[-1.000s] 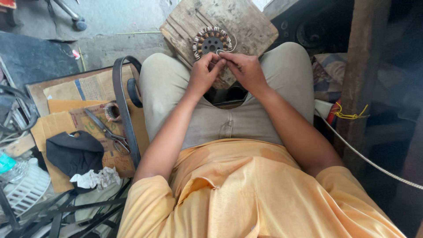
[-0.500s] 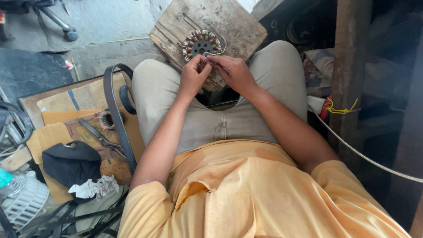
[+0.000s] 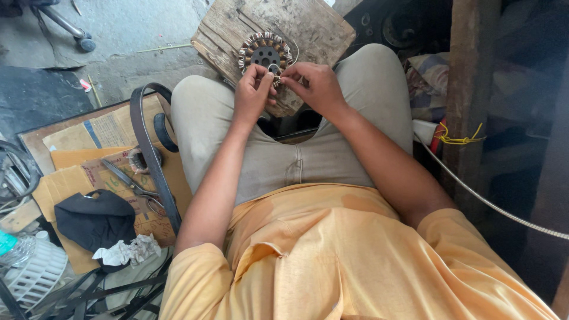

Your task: The person uses shears to cut a wire on a circular metal component with copper windings. They then tie a white string around the windings to secure them, adjusting the string and component throughout the process.

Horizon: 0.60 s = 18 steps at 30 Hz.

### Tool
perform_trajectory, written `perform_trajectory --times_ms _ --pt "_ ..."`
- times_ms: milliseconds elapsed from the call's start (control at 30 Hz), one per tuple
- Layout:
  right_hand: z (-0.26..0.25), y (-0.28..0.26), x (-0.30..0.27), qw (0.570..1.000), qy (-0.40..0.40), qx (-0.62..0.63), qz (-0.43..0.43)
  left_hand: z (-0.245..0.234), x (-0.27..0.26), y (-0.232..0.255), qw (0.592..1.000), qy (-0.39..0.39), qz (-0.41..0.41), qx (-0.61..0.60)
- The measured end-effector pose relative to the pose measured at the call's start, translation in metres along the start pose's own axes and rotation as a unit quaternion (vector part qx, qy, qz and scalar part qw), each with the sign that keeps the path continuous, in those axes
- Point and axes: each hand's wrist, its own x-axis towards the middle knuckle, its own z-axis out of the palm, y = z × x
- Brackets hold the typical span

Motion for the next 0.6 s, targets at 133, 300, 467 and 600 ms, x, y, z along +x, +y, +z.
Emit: perform_trajectory --times_ms 133,300,467,600 --pt "0.0 0.004 0.001 1.0 0.008 0.026 0.012 -0.001 -0.001 0.008 1.0 0.0 -0.004 -0.025" --pt "0.004 0.01 -0.001 0.997 0.014 0.07 0.036 -0.003 -0.002 0.01 0.999 -0.002 0.0 -0.043" --pt "0.01 0.015 -0.004 0.987 0.004 0.148 0.062 -0.003 -0.001 0.009 0.998 -0.006 0.003 -0.055" --pt "0.011 0.016 -0.002 0.969 -0.019 0.225 0.096 -0.005 0.0 0.01 0.996 -0.017 0.007 -0.093"
